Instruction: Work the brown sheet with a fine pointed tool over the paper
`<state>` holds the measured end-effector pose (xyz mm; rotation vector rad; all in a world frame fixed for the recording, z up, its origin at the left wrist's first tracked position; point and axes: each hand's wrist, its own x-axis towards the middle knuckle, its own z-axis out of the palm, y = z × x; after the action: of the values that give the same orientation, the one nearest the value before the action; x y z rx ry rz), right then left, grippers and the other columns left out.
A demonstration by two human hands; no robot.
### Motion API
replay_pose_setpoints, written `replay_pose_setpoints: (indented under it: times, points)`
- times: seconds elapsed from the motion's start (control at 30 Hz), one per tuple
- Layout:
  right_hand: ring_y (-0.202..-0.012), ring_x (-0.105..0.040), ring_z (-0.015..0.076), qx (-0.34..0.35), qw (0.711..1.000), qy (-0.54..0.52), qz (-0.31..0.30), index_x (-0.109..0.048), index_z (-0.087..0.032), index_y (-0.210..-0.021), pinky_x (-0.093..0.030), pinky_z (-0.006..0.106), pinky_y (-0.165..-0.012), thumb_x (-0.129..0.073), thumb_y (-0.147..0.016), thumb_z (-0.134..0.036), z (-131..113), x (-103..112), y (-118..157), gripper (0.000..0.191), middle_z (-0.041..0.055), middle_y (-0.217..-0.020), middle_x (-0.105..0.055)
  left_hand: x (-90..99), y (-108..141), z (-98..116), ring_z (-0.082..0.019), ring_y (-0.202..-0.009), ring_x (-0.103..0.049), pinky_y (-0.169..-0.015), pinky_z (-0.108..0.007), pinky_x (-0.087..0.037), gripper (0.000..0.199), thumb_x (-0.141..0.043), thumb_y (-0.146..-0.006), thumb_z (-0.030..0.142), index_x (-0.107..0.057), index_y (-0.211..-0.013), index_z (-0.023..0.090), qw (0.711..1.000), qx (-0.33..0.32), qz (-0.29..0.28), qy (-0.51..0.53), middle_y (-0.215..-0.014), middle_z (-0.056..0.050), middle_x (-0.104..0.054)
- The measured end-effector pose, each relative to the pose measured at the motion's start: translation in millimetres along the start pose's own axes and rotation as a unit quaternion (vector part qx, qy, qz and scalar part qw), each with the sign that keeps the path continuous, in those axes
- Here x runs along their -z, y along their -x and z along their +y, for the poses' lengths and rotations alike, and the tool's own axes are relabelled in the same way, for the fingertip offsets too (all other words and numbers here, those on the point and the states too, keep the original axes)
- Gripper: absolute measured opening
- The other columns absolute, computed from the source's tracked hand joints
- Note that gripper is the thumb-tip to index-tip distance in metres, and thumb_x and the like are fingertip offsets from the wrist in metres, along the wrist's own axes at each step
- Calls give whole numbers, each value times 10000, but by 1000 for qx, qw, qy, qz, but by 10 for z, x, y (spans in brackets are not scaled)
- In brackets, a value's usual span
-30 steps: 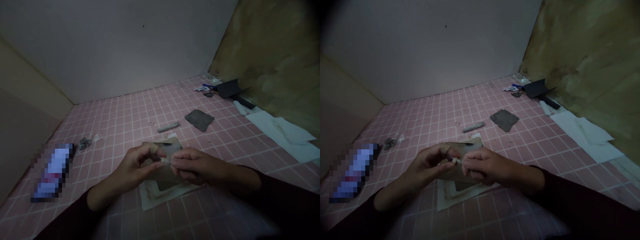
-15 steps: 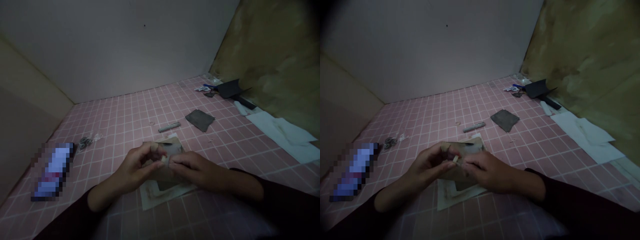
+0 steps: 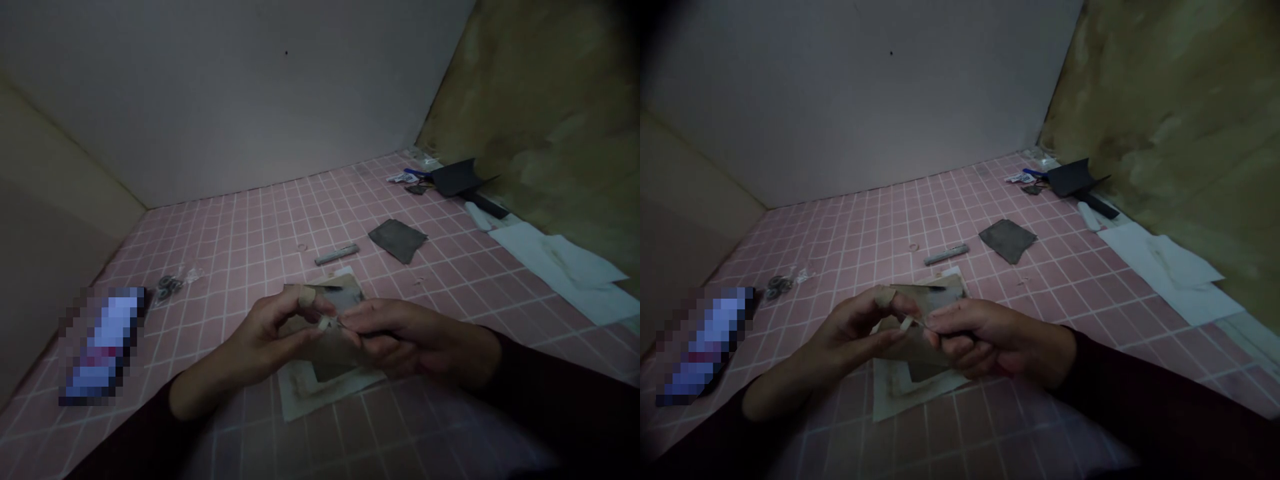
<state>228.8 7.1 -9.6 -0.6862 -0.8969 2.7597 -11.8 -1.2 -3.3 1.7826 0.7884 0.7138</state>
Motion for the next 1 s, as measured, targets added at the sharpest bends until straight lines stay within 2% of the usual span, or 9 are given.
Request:
replay_pose_setpoints:
  times: [0.17, 0.23, 0.4, 0.47, 0.53, 0.67, 0.73, 0.83, 1.0]
  points:
    - [-339, -166, 53, 51, 990, 115, 62, -551, -190, -797, -153, 179, -323, -491, -954, -344, 78, -71, -16, 228, -121, -440, -315, -36, -6, 22, -153, -929, -607, -793, -257, -489, 172, -623, -919, 205, -620, -1091, 201, 999, 2, 23, 30, -1011, -40, -638]
    - [-374, -252, 62, 105, 960, 240, 102, -538, -191, -766, -218, 190, -367, -467, -964, -363, 108, -101, -29, 271, -99, -475, -352, -56, 0, 17, -137, -889, -601, -757, -240, -483, 190, -638, -911, 208, -612, -1099, 209, 998, 15, 38, 47, -993, -28, -631]
    - [-576, -397, 100, 285, 730, 588, 202, -493, -184, -772, -310, 253, -561, -450, -928, -160, 204, -98, -60, 163, -29, -675, -463, -104, -1, -43, -105, -787, -572, -689, -212, -458, 177, -677, -890, 248, -626, -1048, 187, 994, 68, 59, 64, -891, -6, -610]
    - [-555, -366, 98, 291, 699, 620, 206, -483, -188, -804, -293, 260, -554, -444, -909, -122, 226, -93, -67, 130, -34, -679, -454, -115, -11, -60, -96, -747, -561, -663, -206, -448, 177, -685, -885, 268, -629, -1028, 181, 992, 84, 66, 68, -842, 4, -600]
    - [-561, -379, 98, 291, 723, 592, 207, -486, -186, -772, -299, 253, -550, -456, -916, -148, 213, -99, -64, 151, -34, -665, -452, -113, -18, -56, -92, -734, -557, -656, -203, -449, 175, -693, -879, 269, -629, -1017, 185, 992, 83, 70, 61, -830, 11, -595]
    - [-418, -302, 70, 162, 926, 312, 138, -537, -189, -773, -254, 194, -404, -470, -958, -321, 106, -100, -24, 237, -81, -521, -376, -72, -9, -14, -122, -846, -597, -737, -231, -478, 166, -675, -891, 235, -627, -1047, 204, 998, 38, 44, 35, -944, -14, -630]
    - [-357, -159, 50, 68, 987, 127, 77, -538, -193, -797, -158, 170, -331, -487, -951, -349, 47, -73, -3, 225, -116, -475, -300, -47, -1, 2, -131, -883, -605, -771, -241, -483, 173, -654, -904, 210, -626, -1074, 215, 999, 14, 32, 23, -977, -20, -637]
    - [-348, -89, 38, 4, 1000, -16, 4, -528, -188, -782, -115, 150, -307, -506, -935, -312, -9, -21, 9, 199, -130, -463, -271, -28, 4, 9, -144, -938, -611, -817, -251, -486, 175, -626, -914, 171, -629, -1082, 220, 1000, -20, 23, 8, -999, -25, -643]
    - [-337, -112, 34, 10, 1000, 6, -7, -548, -177, -787, -127, 147, -309, -506, -940, -303, 8, -16, 5, 202, -129, -451, -287, -43, 6, 23, -133, -905, -622, -784, -234, -495, 202, -623, -912, 156, -634, -1104, 219, 999, -18, 25, 17, -1001, -23, -651]
